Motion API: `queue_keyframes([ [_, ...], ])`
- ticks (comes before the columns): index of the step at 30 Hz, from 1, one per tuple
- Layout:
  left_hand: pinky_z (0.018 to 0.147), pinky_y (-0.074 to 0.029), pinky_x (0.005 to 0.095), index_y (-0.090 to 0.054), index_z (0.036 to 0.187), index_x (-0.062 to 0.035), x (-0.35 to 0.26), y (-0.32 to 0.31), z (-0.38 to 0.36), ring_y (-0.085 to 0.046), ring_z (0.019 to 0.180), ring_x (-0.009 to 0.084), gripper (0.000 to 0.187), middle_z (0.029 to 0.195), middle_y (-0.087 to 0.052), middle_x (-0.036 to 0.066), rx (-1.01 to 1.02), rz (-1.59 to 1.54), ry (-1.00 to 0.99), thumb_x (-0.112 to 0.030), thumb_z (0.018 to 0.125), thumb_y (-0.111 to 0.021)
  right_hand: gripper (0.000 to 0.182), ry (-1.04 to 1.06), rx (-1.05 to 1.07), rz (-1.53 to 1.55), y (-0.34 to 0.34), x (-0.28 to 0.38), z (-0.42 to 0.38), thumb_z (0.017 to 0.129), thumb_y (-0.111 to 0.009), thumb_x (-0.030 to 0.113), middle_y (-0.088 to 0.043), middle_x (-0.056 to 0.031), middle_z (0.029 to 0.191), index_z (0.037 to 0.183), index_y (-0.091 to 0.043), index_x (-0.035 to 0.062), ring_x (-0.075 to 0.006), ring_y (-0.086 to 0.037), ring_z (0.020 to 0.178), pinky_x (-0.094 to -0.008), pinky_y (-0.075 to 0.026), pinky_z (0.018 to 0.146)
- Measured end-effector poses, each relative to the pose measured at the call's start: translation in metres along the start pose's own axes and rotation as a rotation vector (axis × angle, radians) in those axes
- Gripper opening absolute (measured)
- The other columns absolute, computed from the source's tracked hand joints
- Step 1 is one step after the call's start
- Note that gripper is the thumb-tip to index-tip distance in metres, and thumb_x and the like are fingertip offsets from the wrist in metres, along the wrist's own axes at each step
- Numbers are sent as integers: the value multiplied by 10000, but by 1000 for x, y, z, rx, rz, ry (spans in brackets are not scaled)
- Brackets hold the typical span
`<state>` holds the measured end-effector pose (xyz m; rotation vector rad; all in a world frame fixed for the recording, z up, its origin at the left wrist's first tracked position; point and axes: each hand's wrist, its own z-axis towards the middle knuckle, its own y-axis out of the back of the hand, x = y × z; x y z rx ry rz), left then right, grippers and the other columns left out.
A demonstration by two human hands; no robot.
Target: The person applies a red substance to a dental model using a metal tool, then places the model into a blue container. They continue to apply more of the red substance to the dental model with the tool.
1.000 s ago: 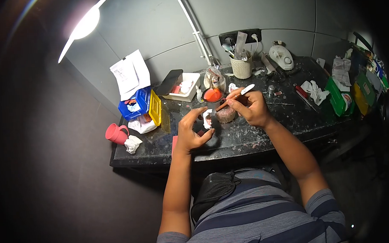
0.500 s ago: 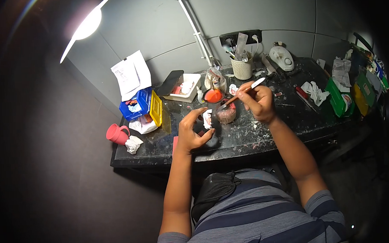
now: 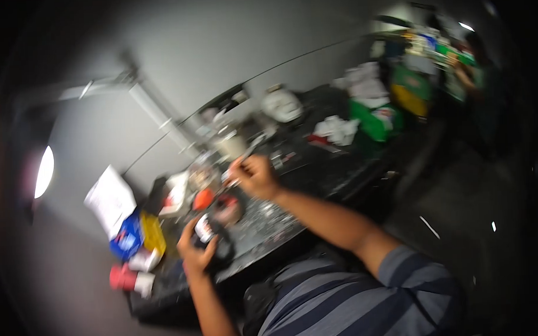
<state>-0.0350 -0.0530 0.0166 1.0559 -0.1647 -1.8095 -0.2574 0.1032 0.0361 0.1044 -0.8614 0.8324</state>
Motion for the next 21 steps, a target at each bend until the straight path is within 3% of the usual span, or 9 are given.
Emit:
queue_keyframes([
  [1, 969, -503, 381, -628, 1229, 54, 5, -1, 0, -675, 1057, 280, 616, 1124, -700, 194, 8, -39, -24, -204, 693, -787, 126, 61, 53, -23, 5, -17, 1, 955, -670, 90, -709, -72, 808, 884, -648, -12, -118, -697, 749, -291, -572, 671],
  [2, 994, -486, 396, -609, 1238, 79, 5, -1, 0, -660, 1090, 304, 637, 1157, -685, 210, 16, -33, -34, -217, 704, -789, 117, 74, 38, 101, 0, -21, 1, 944, -670, 79, -692, -54, 791, 872, -639, -7, -110, -693, 754, -281, -562, 669],
  [4, 1025, -459, 420, -586, 1252, 106, 40, -1, -4, -643, 1100, 334, 680, 1149, -672, 231, -3, -15, -137, -302, 751, -798, 122, 104, 31, 24, -1, -16, 0, 939, -680, 101, -663, -17, 758, 868, -634, 13, -68, -653, 728, -250, -518, 630],
  [8, 1041, -432, 420, -559, 1280, 104, 46, 6, 1, -611, 1125, 318, 689, 1199, -641, 217, 86, -10, -153, -308, 771, -773, 181, 88, 2, -113, -3, -3, -2, 921, -713, 153, -644, 10, 743, 837, -616, 25, -35, -537, 629, -233, -439, 566],
  [21, 1010, -453, 416, -571, 1264, 104, 53, 3, 8, -625, 1087, 317, 685, 1157, -652, 211, 112, -38, -158, -327, 773, -777, 170, 30, -14, -110, -3, 6, -2, 895, -723, 143, -640, 3, 721, 809, -632, 27, -54, -551, 637, -250, -434, 570],
])
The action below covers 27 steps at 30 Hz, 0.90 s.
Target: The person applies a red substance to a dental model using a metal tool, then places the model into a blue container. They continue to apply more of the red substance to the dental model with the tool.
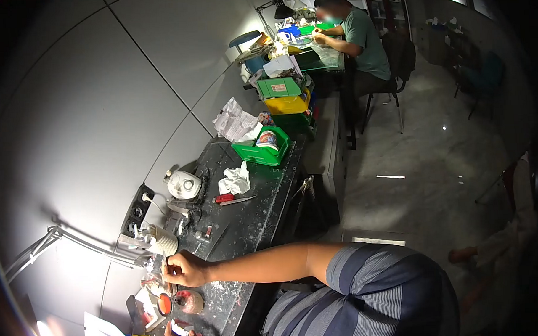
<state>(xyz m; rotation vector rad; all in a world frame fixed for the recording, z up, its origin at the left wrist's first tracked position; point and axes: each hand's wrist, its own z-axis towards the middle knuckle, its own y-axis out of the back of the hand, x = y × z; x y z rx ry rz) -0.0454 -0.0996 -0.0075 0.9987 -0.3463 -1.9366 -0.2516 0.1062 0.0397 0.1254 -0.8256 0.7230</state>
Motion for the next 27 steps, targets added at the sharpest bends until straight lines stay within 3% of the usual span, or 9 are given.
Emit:
queue_keyframes([
  [13, 979, -475, 411, -583, 1249, 104, 2, 1, -4, -640, 1048, 316, 682, 1114, -663, 206, -8, -4, 12, -345, 776, -782, 177, 32, -21, 3, -2, -1, 0, 896, -716, 140, -644, 1, 703, 793, -627, 27, -53, -541, 604, -247, -426, 546],
  [23, 955, -491, 408, -593, 1236, 104, -8, 2, -12, -650, 1019, 315, 680, 1082, -671, 202, -97, -118, 103, -359, 777, -785, 148, -18, 23, -24, 6, 2, -1, 891, -714, 122, -669, -10, 744, 819, -628, 25, -47, -597, 672, -249, -464, 592],
  [26, 911, -509, 390, -613, 1216, 89, -28, -9, -10, -660, 972, 272, 669, 1059, -682, 174, -149, -126, 139, -362, 756, -796, 121, 147, 25, 47, 5, -2, 3, 892, -693, 67, -679, -25, 764, 790, -644, 24, -52, -619, 716, -259, -510, 632],
  [27, 903, -514, 384, -624, 1210, 80, -25, -6, -11, -663, 960, 255, 663, 1043, -687, 163, -158, -69, 123, -358, 744, -802, 112, 94, 28, 90, 3, -6, 2, 895, -693, 62, -675, -22, 766, 801, -649, 21, -55, -619, 716, -251, -514, 629],
])
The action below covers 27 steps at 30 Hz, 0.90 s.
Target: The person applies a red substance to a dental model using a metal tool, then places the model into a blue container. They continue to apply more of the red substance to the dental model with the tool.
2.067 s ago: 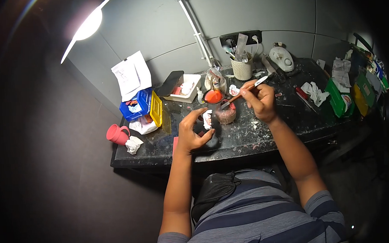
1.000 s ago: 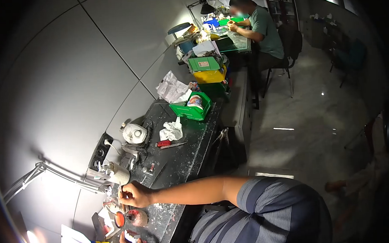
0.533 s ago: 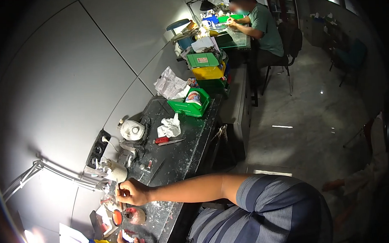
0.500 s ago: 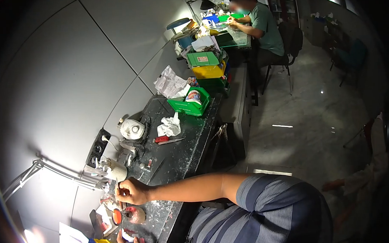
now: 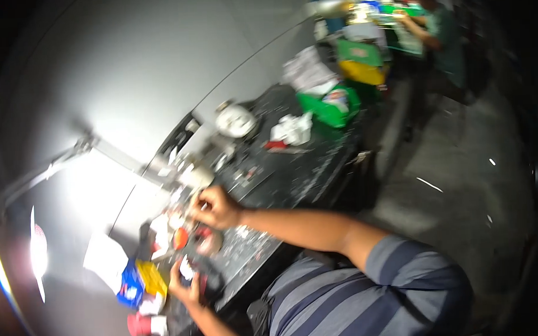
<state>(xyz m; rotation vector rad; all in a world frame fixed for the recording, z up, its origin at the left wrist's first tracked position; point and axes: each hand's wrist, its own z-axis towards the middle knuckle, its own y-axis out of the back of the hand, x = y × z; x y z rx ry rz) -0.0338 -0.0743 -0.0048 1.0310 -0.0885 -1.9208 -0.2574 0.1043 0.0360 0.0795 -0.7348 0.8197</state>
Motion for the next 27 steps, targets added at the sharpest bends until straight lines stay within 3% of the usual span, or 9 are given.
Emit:
queue_keyframes([
  [3, 880, -518, 372, -649, 1184, 52, -16, -3, 3, -670, 922, 224, 606, 1005, -704, 134, -5, 11, 39, -297, 711, -794, 116, -68, -6, 1, 3, 3, -2, 922, -697, 92, -679, -7, 796, 841, -659, 19, -41, -617, 722, -229, -510, 635],
  [4, 873, -517, 364, -653, 1177, 47, -15, -3, 3, -672, 910, 218, 594, 988, -708, 127, -8, -26, 57, -284, 702, -789, 117, -95, -23, 76, 1, -5, -2, 897, -702, 93, -710, -55, 776, 816, -662, 19, -72, -656, 694, -256, -519, 603],
  [8, 841, -516, 335, -648, 1174, 51, -23, 1, 5, -684, 884, 220, 591, 970, -713, 145, 42, 23, 51, -281, 702, -778, 105, -107, -51, 36, 2, 5, -2, 921, -689, 74, -664, 7, 758, 844, -648, 17, -22, -582, 664, -207, -462, 585],
  [20, 828, -532, 350, -649, 1172, 34, -27, 5, 7, -711, 892, 292, 592, 991, -713, 188, 37, 58, -18, -274, 681, -773, 98, -140, 35, -129, 7, 8, -3, 929, -701, 86, -603, 52, 708, 898, -658, 3, 2, -495, 609, -191, -359, 529],
  [21, 824, -507, 307, -644, 1173, 62, -29, 4, 7, -679, 887, 197, 607, 986, -710, 148, 37, 65, -20, -286, 691, -766, 107, -153, 35, -119, 6, 10, -3, 935, -693, 94, -583, 61, 687, 889, -661, 4, 4, -475, 595, -191, -342, 523],
  [25, 819, -512, 306, -640, 1176, 58, -33, 5, 8, -680, 886, 194, 611, 980, -710, 139, 49, 56, 24, -284, 688, -776, 109, -176, 51, -87, 6, 6, -4, 935, -692, 99, -576, 63, 677, 885, -664, 6, 4, -465, 584, -193, -340, 522],
  [27, 792, -539, 341, -650, 1155, 24, -35, 3, 9, -711, 844, 268, 582, 934, -714, 156, 12, 40, -4, -267, 670, -784, 114, -172, 50, -92, 6, 2, -5, 939, -689, 106, -575, 63, 673, 895, -664, 3, 3, -458, 578, -196, -333, 518],
])
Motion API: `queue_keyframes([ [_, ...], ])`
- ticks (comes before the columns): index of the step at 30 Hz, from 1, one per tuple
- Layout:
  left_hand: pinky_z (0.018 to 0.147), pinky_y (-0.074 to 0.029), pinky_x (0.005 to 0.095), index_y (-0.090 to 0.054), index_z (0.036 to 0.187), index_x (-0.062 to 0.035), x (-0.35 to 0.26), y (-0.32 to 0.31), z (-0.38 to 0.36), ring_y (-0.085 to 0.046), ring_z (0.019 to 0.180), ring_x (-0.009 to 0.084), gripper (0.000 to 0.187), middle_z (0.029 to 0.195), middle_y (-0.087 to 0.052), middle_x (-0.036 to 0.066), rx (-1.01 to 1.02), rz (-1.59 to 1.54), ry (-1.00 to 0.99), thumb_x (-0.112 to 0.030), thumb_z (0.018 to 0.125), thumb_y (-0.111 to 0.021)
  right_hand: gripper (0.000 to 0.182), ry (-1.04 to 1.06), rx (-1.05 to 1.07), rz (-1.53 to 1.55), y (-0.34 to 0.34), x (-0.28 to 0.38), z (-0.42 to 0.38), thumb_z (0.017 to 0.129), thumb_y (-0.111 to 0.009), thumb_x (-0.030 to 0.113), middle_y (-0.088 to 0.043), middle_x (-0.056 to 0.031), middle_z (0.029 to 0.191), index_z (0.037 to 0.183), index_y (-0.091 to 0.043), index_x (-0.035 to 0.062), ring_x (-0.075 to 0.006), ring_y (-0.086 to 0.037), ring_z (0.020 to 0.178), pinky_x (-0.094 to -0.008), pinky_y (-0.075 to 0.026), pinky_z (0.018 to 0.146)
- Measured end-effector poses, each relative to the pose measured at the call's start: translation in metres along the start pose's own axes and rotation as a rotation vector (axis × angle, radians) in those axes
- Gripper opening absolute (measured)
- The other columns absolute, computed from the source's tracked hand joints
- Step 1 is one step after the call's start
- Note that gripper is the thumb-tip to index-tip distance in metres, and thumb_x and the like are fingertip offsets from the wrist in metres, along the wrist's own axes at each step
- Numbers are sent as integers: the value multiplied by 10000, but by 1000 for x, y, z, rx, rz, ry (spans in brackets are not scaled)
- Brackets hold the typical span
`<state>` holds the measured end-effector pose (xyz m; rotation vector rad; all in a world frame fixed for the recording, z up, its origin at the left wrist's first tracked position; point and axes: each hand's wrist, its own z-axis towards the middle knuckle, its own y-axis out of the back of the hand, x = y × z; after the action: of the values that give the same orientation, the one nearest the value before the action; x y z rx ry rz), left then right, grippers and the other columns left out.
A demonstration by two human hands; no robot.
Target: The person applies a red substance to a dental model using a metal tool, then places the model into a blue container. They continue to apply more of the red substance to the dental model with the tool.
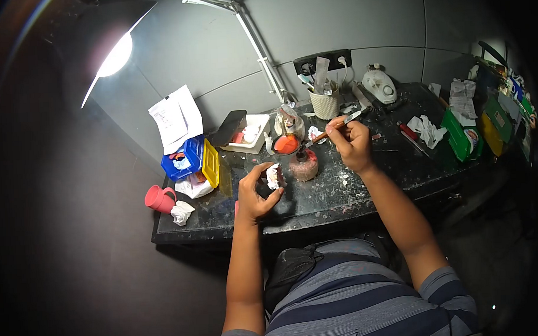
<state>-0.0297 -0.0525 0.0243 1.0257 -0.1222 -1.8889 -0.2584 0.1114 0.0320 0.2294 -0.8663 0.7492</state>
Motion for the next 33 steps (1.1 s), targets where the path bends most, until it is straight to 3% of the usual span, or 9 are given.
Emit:
queue_keyframes([
  [12, 784, -541, 339, -633, 1137, 15, 1, 0, -1, -715, 848, 281, 576, 934, -716, 159, 27, 6, 6, -239, 651, -808, 128, 21, 144, 144, -14, 22, -12, 971, -638, 102, -610, 5, 751, 1038, -646, -7, -30, -495, 591, -201, -369, 528],
  [14, 769, -521, 307, -625, 1168, 27, 2, -1, 0, -660, 825, 179, 592, 938, -692, 116, 30, 43, -32, -218, 660, -805, 131, 45, 134, 115, -13, 23, -10, 977, -632, 103, -623, -3, 771, 1046, -646, -7, -31, -502, 604, -199, -381, 539],
  [19, 764, -519, 305, -617, 1195, 19, 2, -3, -1, -657, 824, 187, 619, 948, -692, 114, 19, 66, -26, -225, 661, -816, 129, 60, 149, 108, -12, 31, -13, 987, -619, 89, -667, -34, 854, 1056, -644, -16, -37, -521, 644, -196, -414, 568],
  [21, 759, -518, 309, -612, 1204, 12, 1, -2, 0, -675, 846, 189, 623, 974, -710, 116, 36, 78, -20, -223, 665, -818, 121, -21, 347, 142, -12, 34, -14, 985, -612, 64, -694, -71, 929, 1054, -643, -30, -74, -614, 737, -212, -490, 658],
  [22, 759, -518, 309, -612, 1204, 12, 1, -2, 0, -675, 846, 189, 623, 974, -710, 116, 38, 78, -18, -223, 665, -818, 111, -23, 375, 165, -16, 38, -16, 978, -609, 39, -707, -109, 990, 1047, -645, -40, -132, -688, 872, -250, -540, 775],
  [24, 802, -544, 354, -623, 1165, 2, 1, -4, 0, -712, 867, 285, 592, 959, -718, 153, 24, 51, -7, -229, 657, -821, 108, -31, 414, 148, -18, 40, -16, 976, -608, 34, -709, -121, 1005, 1045, -646, -41, -157, -698, 922, -267, -545, 816],
  [25, 802, -544, 354, -623, 1165, 2, 1, -3, 0, -712, 867, 285, 592, 959, -718, 153, 26, 50, -5, -229, 657, -821, 106, -37, 453, 130, -19, 42, -17, 974, -607, 28, -711, -132, 1021, 1043, -647, -41, -181, -708, 971, -284, -550, 857],
  [27, 744, -510, 308, -605, 1219, -1, 2, -2, -1, -710, 885, 194, 624, 1025, -744, 117, 64, 68, -4, -202, 668, -817, 102, -29, 470, 106, -20, 42, -17, 970, -609, 21, -717, -130, 1014, 1040, -646, -42, -173, -707, 963, -283, -552, 843],
  [33, 737, -501, 301, -611, 1217, -7, 4, -2, -1, -708, 876, 191, 625, 1025, -746, 107, 45, 79, -35, -210, 664, -819, 97, 22, 413, 93, -24, 31, -18, 966, -615, 24, -726, -111, 992, 1030, -652, -39, -151, -700, 955, -274, -547, 838],
])
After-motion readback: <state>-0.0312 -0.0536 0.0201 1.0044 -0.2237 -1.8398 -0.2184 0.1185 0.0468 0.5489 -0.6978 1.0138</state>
